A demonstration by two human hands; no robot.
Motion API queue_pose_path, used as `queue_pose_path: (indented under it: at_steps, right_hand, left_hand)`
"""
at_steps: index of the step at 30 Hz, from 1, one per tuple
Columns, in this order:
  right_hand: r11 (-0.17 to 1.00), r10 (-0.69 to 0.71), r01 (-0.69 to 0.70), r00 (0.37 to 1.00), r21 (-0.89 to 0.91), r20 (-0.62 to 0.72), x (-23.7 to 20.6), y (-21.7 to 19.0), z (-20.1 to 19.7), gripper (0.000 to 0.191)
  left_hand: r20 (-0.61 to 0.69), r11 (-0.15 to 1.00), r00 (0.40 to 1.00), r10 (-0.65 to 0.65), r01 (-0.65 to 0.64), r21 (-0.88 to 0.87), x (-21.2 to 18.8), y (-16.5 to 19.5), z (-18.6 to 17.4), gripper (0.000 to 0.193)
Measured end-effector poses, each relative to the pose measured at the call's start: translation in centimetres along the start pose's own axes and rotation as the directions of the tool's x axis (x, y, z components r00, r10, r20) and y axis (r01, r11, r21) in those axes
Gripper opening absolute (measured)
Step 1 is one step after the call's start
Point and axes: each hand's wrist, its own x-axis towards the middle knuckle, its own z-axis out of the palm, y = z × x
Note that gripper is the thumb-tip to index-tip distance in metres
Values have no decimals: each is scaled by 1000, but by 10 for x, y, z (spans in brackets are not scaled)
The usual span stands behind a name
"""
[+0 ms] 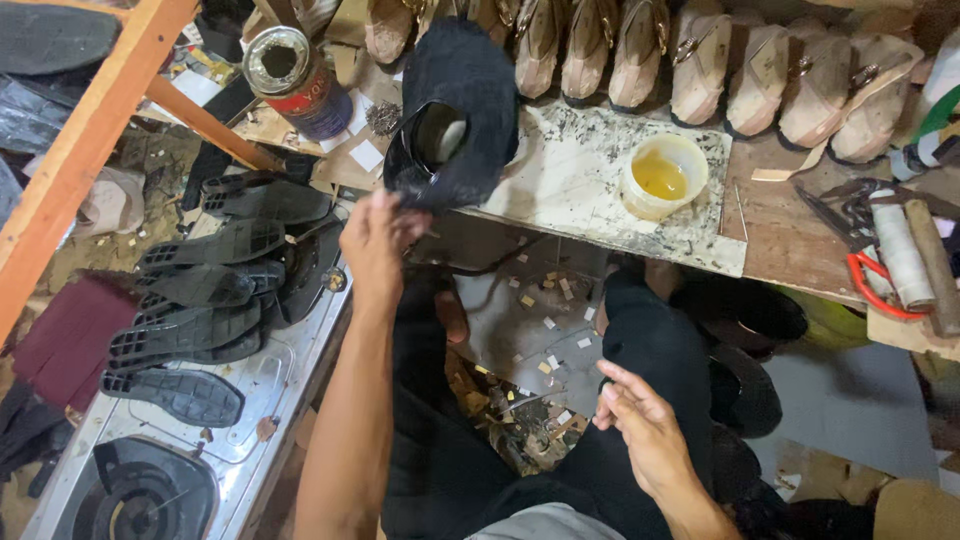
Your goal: The person sits on the floor holding a black rubber shoe sole piece, repeatedly flexing and shaping it by hand. They dip their fingers into a cup of yellow glue and spread the glue over the rubber piece, then set it aside and reach for another piece.
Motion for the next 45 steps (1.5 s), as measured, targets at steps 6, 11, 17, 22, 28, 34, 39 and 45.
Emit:
queue_pose_path:
  at_steps: [6, 11, 17, 22, 28, 34, 39, 45]
  right_hand:
    - [947, -117, 106, 993, -304, -19, 16, -21, 3, 49]
    - [589, -449, 349, 891, -729, 64, 42, -97, 0, 43]
    - [-191, -654, 440, 609, -877, 448, 120, -192, -6, 55]
    - [-365, -453, 365, 734, -856, 506, 180, -217, 6, 80]
    - [-403, -334, 292, 836, -867, 436, 185, -222, -2, 68]
    - [-68, -471, 520, 735, -851, 487, 141, -213, -11, 35]
    - [224, -369, 748, 659, -625, 656, 51, -162, 30, 20]
    - [73, -397, 882, 454, -466, 798, 6, -118, 73, 39]
  left_hand:
    - [45, 968, 996, -75, 83, -239, -59, -47, -39, 36]
    - [71, 938, 936, -345, 347, -20, -131, -88, -66, 25]
    - [271, 840, 834, -480, 526, -132, -201, -99, -82, 5]
    - [288, 748, 756, -588, 643, -161, -215, -90, -71, 13]
    - [243, 754, 785, -570, 617, -225, -216, -61, -60, 14]
    - [299, 829, 803, -515, 555, -63, -211, -34, -25, 19]
    - [278, 836, 826, -490, 536, -118, -212, -18, 11, 19]
    - [283, 802, 828, -484, 549, -236, -214, -8, 32, 17]
